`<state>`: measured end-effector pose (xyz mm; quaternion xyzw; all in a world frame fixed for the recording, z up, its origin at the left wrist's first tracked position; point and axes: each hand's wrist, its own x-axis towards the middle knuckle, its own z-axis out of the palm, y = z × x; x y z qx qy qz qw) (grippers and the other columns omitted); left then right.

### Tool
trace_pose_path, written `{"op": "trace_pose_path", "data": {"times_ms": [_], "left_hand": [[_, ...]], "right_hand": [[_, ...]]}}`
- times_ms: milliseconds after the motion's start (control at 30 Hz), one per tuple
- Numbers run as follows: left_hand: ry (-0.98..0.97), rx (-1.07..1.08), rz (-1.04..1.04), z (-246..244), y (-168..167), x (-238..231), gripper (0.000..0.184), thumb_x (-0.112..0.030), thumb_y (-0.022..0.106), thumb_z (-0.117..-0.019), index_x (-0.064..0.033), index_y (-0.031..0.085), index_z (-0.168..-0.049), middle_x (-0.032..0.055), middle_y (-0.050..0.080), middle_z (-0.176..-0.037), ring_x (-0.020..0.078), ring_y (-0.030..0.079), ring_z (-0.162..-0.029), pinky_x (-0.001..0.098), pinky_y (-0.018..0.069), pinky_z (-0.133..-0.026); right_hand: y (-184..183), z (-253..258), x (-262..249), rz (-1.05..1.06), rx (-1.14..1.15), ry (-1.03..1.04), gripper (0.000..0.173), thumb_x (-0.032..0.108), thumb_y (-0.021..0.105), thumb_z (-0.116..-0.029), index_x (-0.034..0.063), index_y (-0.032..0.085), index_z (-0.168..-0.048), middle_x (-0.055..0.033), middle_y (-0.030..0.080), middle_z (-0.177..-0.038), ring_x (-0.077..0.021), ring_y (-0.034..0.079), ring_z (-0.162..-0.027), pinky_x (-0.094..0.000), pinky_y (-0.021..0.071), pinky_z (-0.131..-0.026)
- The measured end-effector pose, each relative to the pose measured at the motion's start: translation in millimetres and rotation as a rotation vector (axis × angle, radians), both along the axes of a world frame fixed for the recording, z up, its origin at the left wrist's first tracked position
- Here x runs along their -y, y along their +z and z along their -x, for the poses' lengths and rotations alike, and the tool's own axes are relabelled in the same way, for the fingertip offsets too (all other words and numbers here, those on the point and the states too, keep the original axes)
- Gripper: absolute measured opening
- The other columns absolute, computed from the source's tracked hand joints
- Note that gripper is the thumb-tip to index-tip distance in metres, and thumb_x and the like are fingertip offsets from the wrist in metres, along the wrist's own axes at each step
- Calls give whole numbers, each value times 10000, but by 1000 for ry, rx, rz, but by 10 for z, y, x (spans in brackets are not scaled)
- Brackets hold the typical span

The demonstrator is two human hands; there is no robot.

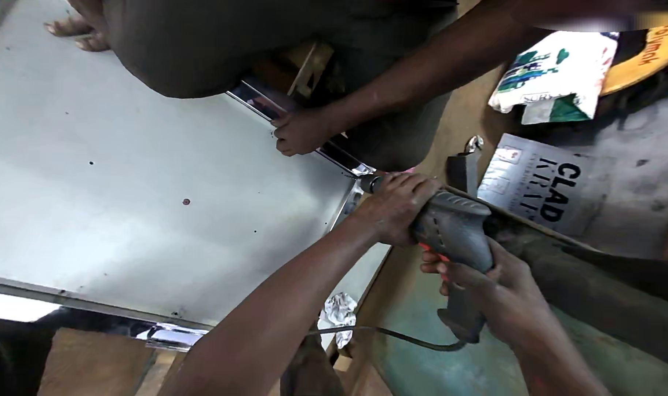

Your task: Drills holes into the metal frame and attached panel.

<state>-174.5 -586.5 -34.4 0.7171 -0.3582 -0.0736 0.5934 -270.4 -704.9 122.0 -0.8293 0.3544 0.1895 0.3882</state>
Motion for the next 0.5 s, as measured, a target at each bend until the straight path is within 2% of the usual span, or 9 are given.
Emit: {"op": "trace_pose_path", "data": {"times_ms": [200,500], "left_hand": [[-20,-27,-39,-73,-92,21,944,-288,965,-561,-36,572,-1383,171,615,-1382,337,554,-1328,528,389,-1157],[-31,-46,-67,-124,-70,14,970,-281,973,-534,-48,570,-1385,159,621,-1358,334,553,-1316,519,373,-1166]], "right_hand": [[-80,-96,9,-25,-5,-21,527,123,701,-758,44,569,-1261,-167,748,-968,-319,754,-788,-409,637,-580],[-74,-166,18,-16,-12,-4,494,135,699,-751,46,591,-1225,-154,752,-940,-305,747,-738,-395,630,-563]]}}
